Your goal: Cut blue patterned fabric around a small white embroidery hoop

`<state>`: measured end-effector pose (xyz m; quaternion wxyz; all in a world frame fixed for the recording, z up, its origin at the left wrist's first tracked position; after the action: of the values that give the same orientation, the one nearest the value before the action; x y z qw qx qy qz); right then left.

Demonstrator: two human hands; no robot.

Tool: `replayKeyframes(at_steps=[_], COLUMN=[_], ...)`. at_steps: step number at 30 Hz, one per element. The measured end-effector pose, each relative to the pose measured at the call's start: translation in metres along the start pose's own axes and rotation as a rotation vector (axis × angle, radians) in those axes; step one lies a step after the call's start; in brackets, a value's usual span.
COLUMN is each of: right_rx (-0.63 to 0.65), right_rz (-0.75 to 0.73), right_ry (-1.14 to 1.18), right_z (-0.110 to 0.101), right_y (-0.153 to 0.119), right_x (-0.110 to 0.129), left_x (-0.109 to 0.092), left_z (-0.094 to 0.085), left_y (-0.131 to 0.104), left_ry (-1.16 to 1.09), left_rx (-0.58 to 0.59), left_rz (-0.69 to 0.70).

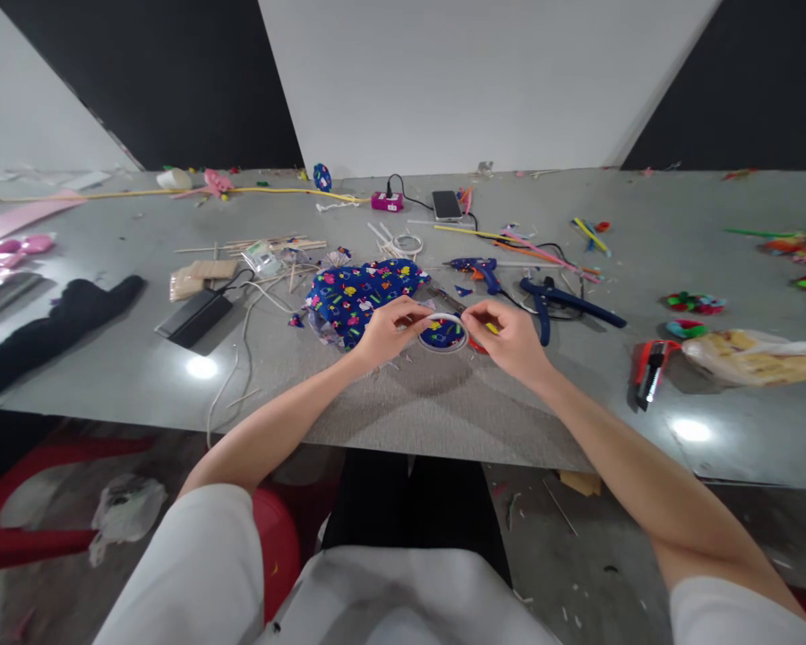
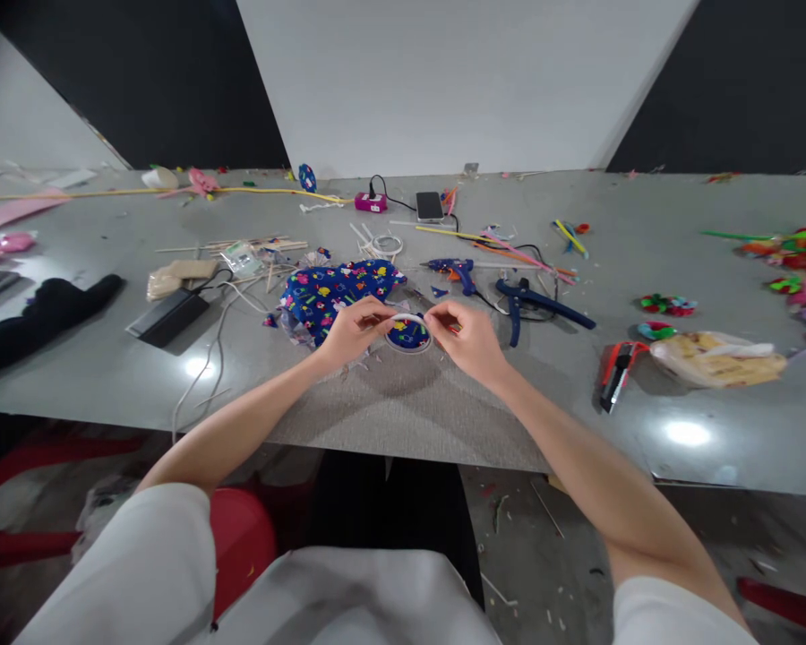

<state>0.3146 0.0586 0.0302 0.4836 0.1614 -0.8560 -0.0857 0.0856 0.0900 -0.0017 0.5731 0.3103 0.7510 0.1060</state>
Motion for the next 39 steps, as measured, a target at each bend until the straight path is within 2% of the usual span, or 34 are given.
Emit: replayKeyframes(at_steps=[7, 10, 20, 26, 35, 39], right_rx=[-0.079, -0.080, -0.032, -0.050, -0.033, -0.035], right_rz=[-0.126, -0.089, 0.001, 0.004, 0.048, 0.047], right_ry=[-0.135, -0.129, 0.101, 0.156, 0.177, 0.178], right_z=[0.001, 0.002, 0.006, 0.008, 0.014, 0.016], right_y=[-0.004, -0.005, -0.003, -0.003, -0.004, -0.005], right_x=[0.007, 0.005, -0.005, -0.010, -0.017, -0.015], left_x=[0.000, 0.001, 0.001, 0.000, 0.009, 0.008], left_z=[0.001, 0.001, 0.000, 0.003, 0.019, 0.021], left_y=[-0.001, -0.001, -0.001, 0.000, -0.012, -0.013], left_ry=[0.011, 0.025, -0.006, -0.222, -0.805, -0.902], left_rx=[-0.023, -0.038, -0.034, 0.040, 0.195, 0.260], left_rz=[-0.002, -0.008, -0.056, -0.236, -0.653, -0.746])
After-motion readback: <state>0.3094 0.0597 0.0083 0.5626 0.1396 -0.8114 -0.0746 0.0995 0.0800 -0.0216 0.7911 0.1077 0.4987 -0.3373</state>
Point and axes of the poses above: each hand's wrist, its own y-axis towards the middle knuckle, its own z-axis out of the palm, x = y × z, the point moved 3 cm from there along y, towards the middle knuckle, and after that the axes turned 1 degree about y, right-handed, at the moved point
